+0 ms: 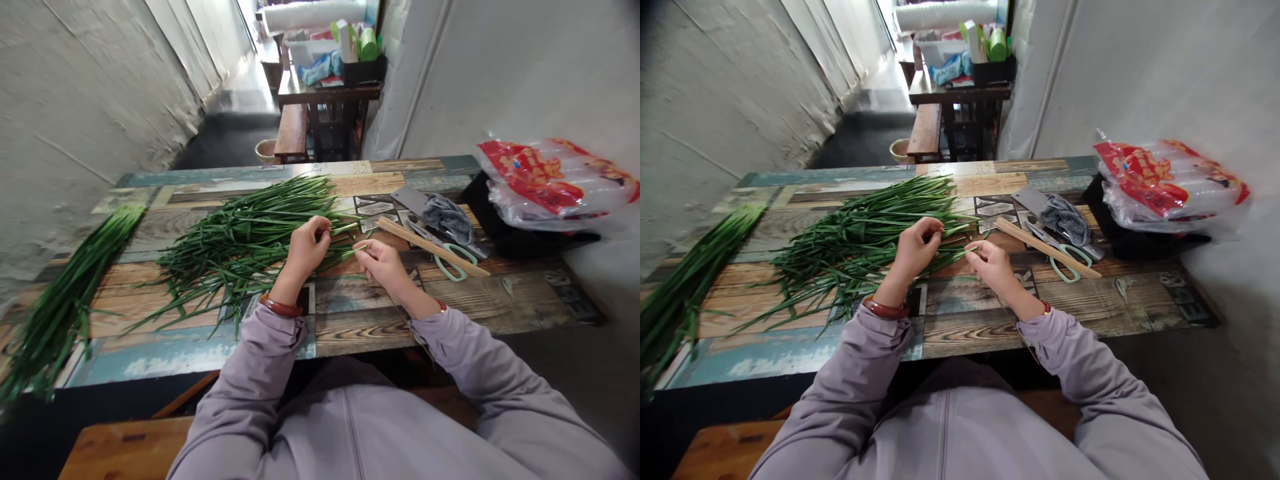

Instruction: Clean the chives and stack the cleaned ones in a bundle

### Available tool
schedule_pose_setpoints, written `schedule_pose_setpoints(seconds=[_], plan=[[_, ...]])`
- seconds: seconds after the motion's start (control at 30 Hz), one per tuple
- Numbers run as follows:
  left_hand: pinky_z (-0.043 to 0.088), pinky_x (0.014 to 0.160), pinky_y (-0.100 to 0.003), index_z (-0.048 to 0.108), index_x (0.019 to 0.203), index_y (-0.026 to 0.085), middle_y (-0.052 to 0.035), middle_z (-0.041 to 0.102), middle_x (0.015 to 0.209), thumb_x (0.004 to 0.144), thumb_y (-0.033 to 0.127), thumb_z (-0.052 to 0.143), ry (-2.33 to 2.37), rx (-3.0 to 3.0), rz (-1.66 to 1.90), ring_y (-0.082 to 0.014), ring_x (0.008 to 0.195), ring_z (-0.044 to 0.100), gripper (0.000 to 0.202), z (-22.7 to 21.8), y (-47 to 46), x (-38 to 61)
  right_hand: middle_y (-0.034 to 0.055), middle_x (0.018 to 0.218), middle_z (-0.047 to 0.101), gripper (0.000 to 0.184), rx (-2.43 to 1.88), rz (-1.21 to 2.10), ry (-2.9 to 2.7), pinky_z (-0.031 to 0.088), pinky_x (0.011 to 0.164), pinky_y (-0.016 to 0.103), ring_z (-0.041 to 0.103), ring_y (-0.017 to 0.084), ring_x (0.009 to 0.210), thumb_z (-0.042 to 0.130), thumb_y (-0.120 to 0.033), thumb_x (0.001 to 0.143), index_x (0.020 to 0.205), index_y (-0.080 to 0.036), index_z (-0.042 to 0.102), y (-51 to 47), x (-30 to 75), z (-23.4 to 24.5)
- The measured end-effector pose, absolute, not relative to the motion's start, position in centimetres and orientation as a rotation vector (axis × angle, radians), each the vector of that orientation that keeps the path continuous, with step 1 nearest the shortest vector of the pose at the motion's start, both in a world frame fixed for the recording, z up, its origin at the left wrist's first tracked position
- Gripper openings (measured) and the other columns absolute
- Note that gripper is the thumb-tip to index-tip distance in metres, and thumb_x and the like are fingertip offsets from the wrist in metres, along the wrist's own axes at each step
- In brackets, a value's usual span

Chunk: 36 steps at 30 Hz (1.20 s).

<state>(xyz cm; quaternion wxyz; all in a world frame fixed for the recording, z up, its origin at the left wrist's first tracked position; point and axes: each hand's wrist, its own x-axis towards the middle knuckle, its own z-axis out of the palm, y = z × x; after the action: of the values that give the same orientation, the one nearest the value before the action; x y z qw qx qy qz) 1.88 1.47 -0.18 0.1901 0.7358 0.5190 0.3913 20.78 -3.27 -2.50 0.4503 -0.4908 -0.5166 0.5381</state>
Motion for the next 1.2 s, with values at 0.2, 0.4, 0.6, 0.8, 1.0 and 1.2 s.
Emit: schedule_pose_setpoints(seconds=[0.2, 0.4, 0.6, 0.8, 1.0, 1.2], plan=[[0.049, 0.078, -0.028, 0.077, 0.099, 0.014, -0.0074, 0.076, 0.094, 0.087, 0.022, 0.057, 1.324, 1.926, 1.037, -0.0180, 0.086, 0.067, 0.025, 0.0, 0.7, 2.5, -0.0078, 0.055, 0.055, 0.032, -1.153, 1.251, -1.256, 0.035, 0.041, 0.020, 0.046, 0.006, 0.040, 0.066, -0.045, 0.081, 0.096, -0.017, 0.063, -3.6, 20.6, -1.8], [0.050, 0.081, -0.028, 0.079, 0.093, 0.015, -0.0077, 0.075, 0.090, 0.088, 0.030, 0.061, 1.203, 1.904, 1.015, -0.0178, 0.084, 0.067, 0.024, 0.5, 0.2, 2.8, -0.0074, 0.053, 0.053, 0.032, -1.158, 1.204, -1.271, 0.031, 0.042, 0.021, 0.042, 0.006, 0.041, 0.066, -0.045, 0.082, 0.096, -0.017, 0.065, -3.9, 20.6, -1.1], [0.049, 0.078, -0.027, 0.076, 0.084, 0.013, -0.0062, 0.073, 0.085, 0.087, 0.030, 0.060, 1.125, 1.863, 1.012, -0.0161, 0.081, 0.064, 0.023, 0.8, -0.4, 3.3, -0.0064, 0.054, 0.053, 0.032, -1.174, 1.161, -1.324, 0.031, 0.045, 0.022, 0.041, 0.007, 0.044, 0.064, -0.044, 0.084, 0.098, -0.016, 0.069, -3.9, 20.7, -1.0], [0.049, 0.080, -0.027, 0.075, 0.087, 0.012, -0.0057, 0.075, 0.087, 0.087, 0.030, 0.060, 1.091, 1.773, 1.006, -0.0167, 0.082, 0.065, 0.024, 1.0, -0.7, 3.6, -0.0062, 0.055, 0.052, 0.029, -1.195, 1.102, -1.367, 0.032, 0.047, 0.022, 0.042, 0.007, 0.046, 0.061, -0.041, 0.087, 0.100, -0.016, 0.069, -3.9, 20.9, -1.1], [0.051, 0.081, -0.027, 0.078, 0.089, 0.014, -0.0068, 0.077, 0.091, 0.085, 0.031, 0.064, 1.084, 1.713, 1.053, -0.0175, 0.084, 0.068, 0.023, 0.7, -0.8, 3.8, -0.0059, 0.055, 0.052, 0.030, -1.191, 1.078, -1.389, 0.032, 0.047, 0.022, 0.042, 0.008, 0.047, 0.061, -0.043, 0.087, 0.100, -0.017, 0.069, -3.9, 20.9, -1.2], [0.051, 0.075, -0.026, 0.077, 0.085, 0.014, -0.0056, 0.076, 0.085, 0.084, 0.032, 0.067, 1.091, 1.665, 1.075, -0.0163, 0.079, 0.066, 0.021, 0.8, -0.9, 3.8, -0.0047, 0.056, 0.053, 0.033, -1.207, 1.079, -1.392, 0.033, 0.047, 0.023, 0.044, 0.008, 0.048, 0.061, -0.045, 0.087, 0.102, -0.017, 0.071, -4.2, 20.9, -1.0]])
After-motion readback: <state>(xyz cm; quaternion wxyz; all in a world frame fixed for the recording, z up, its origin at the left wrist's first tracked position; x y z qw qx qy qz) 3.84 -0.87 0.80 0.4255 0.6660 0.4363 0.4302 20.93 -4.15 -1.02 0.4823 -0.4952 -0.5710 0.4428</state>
